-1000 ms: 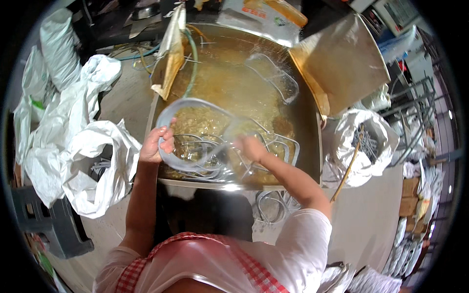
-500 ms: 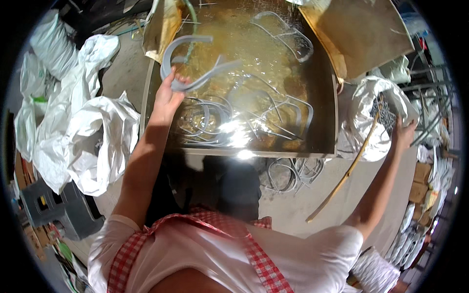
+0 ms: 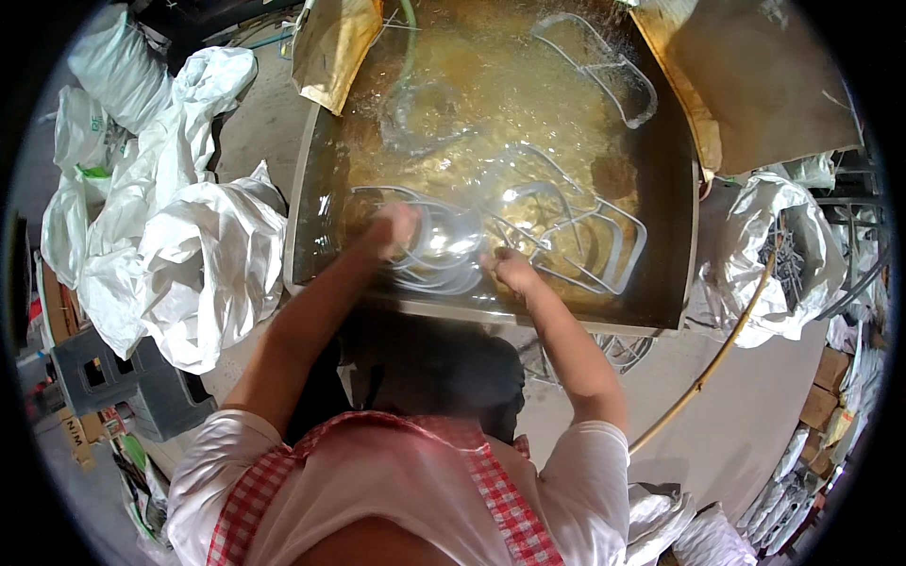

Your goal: The person picks up plastic frames from a water tank, shakes off excess water, and places them into a large white bag.

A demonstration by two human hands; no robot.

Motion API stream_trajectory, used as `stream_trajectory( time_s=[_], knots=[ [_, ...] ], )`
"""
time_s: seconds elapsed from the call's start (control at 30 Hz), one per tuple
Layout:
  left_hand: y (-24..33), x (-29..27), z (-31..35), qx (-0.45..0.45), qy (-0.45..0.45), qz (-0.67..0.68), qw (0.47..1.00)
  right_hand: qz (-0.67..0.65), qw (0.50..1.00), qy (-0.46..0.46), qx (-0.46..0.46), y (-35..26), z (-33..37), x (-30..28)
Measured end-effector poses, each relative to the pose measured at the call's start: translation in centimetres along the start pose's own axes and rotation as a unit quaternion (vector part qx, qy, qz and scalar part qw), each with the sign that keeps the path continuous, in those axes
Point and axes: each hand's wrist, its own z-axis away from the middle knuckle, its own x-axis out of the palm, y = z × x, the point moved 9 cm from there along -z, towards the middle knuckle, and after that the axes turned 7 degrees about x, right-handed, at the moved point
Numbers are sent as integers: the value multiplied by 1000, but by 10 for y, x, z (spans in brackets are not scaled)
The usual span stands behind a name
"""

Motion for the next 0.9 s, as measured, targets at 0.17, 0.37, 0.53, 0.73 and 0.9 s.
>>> stream_trajectory(
  time_s=[0.17, 0.37, 0.53, 0.73, 0.9],
  knots=[
    [7, 77, 24, -174, -39, 108, 978, -84, 995, -26, 53, -26, 19, 16],
    [-13, 83, 13, -171, -195, -255, 932, -200, 975, -100, 11, -33, -25, 48],
    [-3, 105, 30, -235, -356, -126, 896, -133, 972, -186, 56, -3, -58, 59],
    [75, 114, 40, -166, -351, 34, 921, -217, 945, -243, 25, -51, -17, 84],
    [76, 91, 37, -177, -173, 159, 956, -249, 915, -313, -53, -107, 31, 78]
  ],
)
